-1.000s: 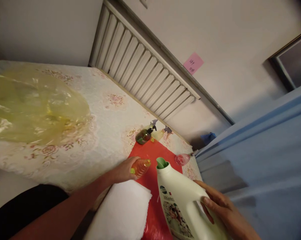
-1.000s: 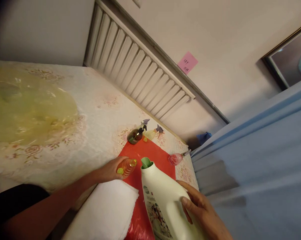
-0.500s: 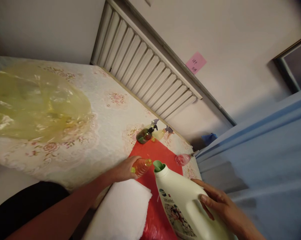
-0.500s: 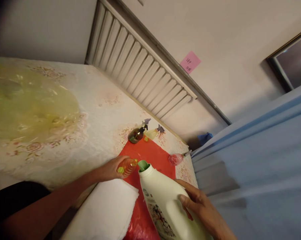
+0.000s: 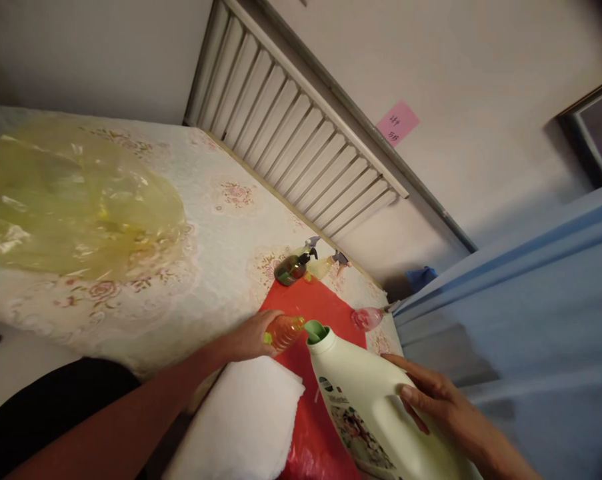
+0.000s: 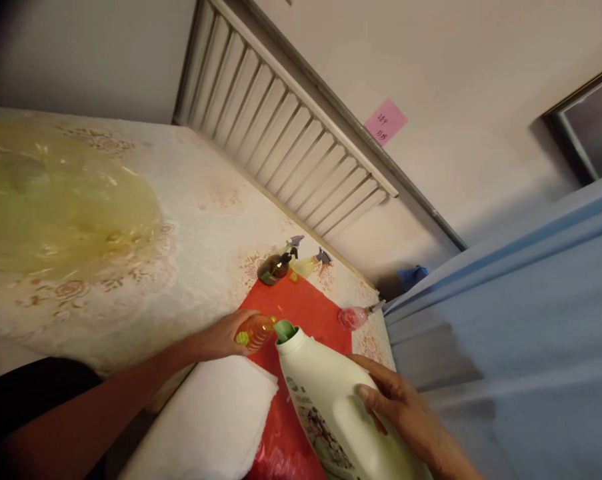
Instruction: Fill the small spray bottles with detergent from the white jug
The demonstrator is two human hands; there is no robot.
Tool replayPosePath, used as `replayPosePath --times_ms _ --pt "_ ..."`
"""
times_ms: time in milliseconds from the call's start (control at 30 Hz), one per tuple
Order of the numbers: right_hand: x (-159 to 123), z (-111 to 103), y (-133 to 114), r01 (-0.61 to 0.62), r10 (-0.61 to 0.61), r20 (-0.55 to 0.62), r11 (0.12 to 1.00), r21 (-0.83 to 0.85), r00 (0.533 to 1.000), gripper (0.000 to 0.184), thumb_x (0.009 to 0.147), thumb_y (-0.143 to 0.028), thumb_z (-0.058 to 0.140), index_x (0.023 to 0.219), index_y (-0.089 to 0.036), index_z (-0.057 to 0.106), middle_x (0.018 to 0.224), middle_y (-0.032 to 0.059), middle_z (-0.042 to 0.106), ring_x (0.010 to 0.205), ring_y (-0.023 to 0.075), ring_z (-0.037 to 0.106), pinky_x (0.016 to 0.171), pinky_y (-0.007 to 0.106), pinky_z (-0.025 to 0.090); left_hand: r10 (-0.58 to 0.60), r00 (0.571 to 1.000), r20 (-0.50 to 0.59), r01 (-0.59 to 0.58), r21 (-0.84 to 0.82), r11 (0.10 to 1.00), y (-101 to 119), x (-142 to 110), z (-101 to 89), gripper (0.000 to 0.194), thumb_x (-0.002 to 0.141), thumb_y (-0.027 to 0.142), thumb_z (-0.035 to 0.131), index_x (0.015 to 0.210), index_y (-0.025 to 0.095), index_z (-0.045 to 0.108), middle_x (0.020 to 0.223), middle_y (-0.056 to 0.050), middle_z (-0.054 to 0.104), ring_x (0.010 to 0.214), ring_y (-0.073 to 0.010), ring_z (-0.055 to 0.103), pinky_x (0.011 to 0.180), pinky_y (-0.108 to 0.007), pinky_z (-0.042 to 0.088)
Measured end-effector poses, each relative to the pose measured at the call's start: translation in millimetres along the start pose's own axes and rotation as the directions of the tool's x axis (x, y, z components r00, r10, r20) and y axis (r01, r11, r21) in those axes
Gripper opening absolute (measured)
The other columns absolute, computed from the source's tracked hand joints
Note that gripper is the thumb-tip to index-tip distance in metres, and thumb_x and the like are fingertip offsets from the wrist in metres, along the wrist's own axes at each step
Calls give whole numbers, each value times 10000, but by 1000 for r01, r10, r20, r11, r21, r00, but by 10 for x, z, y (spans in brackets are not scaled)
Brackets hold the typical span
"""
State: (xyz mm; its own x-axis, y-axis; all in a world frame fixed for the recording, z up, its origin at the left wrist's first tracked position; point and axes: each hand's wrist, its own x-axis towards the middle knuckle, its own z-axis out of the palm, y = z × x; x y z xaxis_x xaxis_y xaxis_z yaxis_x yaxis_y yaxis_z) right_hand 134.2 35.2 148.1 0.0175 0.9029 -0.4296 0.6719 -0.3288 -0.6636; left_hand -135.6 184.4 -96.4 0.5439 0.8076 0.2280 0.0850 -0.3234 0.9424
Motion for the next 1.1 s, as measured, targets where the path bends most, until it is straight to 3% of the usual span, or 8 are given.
replayPosePath --times_ms 1100 --pt "67 -70 -208 -31 32 14 995 -96 999 738 807 -596 648 1400 -172 531 697 -7 538 551 101 401 485 225 354 -2 1000 5 2 0 1000 21 -9 1 642 647 305 757 1244 240 532 1205 -54 627 1096 -269 595 932 -352 472"
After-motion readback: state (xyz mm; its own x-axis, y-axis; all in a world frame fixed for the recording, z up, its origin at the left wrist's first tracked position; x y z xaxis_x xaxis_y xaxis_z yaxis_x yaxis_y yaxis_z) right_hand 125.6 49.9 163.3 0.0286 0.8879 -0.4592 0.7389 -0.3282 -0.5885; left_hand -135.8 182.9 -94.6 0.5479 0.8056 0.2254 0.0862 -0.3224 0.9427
